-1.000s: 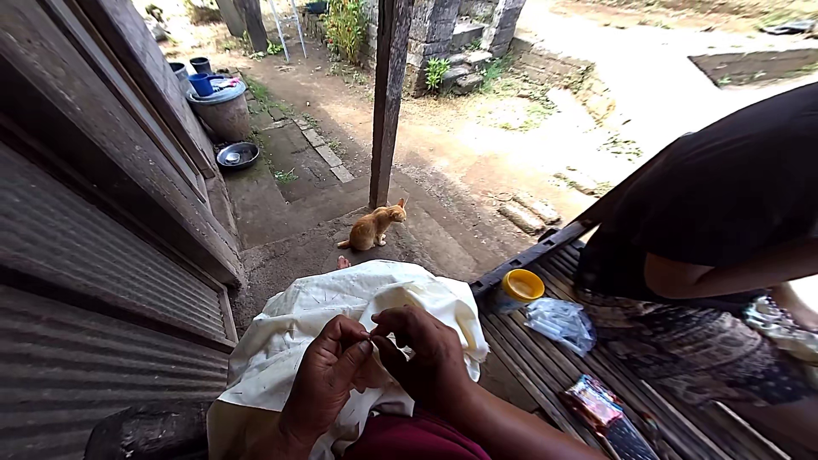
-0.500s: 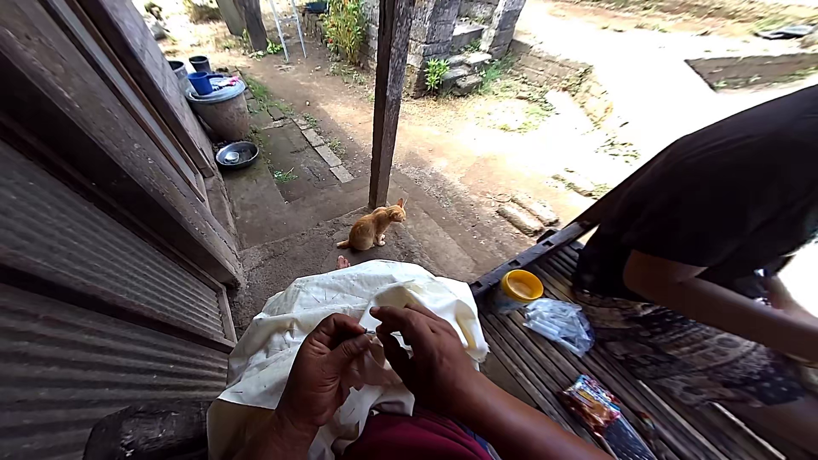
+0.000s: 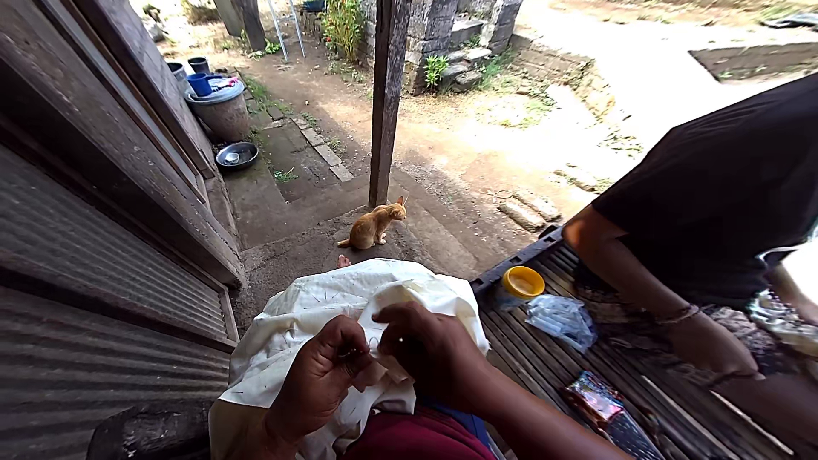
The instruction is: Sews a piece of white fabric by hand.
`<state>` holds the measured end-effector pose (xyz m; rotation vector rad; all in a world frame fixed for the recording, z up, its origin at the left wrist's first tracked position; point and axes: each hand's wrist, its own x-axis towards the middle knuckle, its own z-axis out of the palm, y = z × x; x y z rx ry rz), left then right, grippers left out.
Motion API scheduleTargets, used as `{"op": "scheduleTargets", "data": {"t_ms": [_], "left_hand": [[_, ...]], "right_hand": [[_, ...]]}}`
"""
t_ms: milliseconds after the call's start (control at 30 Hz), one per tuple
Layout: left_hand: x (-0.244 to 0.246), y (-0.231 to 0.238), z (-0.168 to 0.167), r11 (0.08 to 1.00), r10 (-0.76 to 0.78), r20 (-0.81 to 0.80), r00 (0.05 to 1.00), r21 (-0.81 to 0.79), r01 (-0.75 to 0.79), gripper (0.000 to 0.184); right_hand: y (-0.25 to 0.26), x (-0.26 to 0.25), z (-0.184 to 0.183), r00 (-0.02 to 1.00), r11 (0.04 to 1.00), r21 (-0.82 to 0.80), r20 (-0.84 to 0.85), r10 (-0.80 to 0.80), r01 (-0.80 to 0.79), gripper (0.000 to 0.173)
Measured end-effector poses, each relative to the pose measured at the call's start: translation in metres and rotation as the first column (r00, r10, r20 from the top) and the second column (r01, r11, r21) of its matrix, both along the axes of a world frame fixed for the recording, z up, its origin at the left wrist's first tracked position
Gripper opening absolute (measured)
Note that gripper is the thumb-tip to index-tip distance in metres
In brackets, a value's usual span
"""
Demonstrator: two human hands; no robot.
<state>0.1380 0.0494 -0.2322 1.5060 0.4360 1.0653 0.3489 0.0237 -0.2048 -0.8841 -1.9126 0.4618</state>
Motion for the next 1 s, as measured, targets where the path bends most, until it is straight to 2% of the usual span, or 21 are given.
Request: {"op": "scheduleTargets", "data": {"t_ms": [67,100,167,200,267,367,500,700,733,867,1000], "left_hand": [[-0.005,0.004,0.002,0.991,0.090,-0.091,0.992,0.104,-0.080,0.006],[-0.007,0.004,0.004,0.987,0.103,-0.107,0.989,0.131,-0.089,0.006],[-0.009,0.004,0.007,0.978,0.127,-0.129,0.983,0.179,-0.103,0.006],[-0.010,0.004,0.008,0.974,0.138,-0.141,0.980,0.197,-0.109,0.006],[-0.010,0.004,0.009,0.967,0.154,-0.163,0.975,0.227,-0.115,0.007],[-0.009,0.002,0.011,0.962,0.157,-0.185,0.970,0.251,-0.108,0.008],[-0.008,0.002,0.013,0.945,0.179,-0.250,0.952,0.313,-0.096,0.012],[-0.001,-0.002,0.019,0.849,0.420,-0.432,0.798,0.499,-0.177,0.037],[0.002,-0.002,0.018,0.828,0.463,-0.439,0.770,0.523,-0.199,0.037],[0.010,-0.002,0.017,0.749,0.588,-0.458,0.667,0.621,-0.233,0.015],[0.013,-0.004,0.017,0.720,0.618,-0.474,0.627,0.662,-0.210,0.014]], "right_hand": [[-0.002,0.005,0.008,0.957,0.968,-0.070,-0.182,0.225,-0.241,0.012],[-0.002,0.008,0.010,0.952,0.963,-0.056,-0.178,0.250,-0.264,0.002],[-0.001,0.014,0.014,0.987,0.987,0.003,0.006,0.158,-0.158,0.015],[-0.001,0.015,0.015,0.990,0.996,0.037,0.123,0.075,-0.080,0.018],[-0.002,0.014,0.018,0.968,0.995,0.095,0.245,-0.056,0.033,0.017],[-0.005,0.008,0.016,0.949,0.986,0.118,0.279,-0.145,0.116,0.013],[-0.005,0.003,0.010,0.938,0.978,0.146,0.292,-0.187,0.150,0.013],[-0.005,0.005,0.010,0.920,0.968,0.177,0.320,-0.226,0.176,0.013],[-0.006,0.005,0.010,0.916,0.968,0.177,0.330,-0.230,0.180,0.013],[-0.010,0.006,0.013,0.874,0.961,0.150,0.401,-0.274,0.232,0.012],[-0.013,0.004,0.017,0.857,0.956,0.136,0.424,-0.294,0.261,0.013]]}}
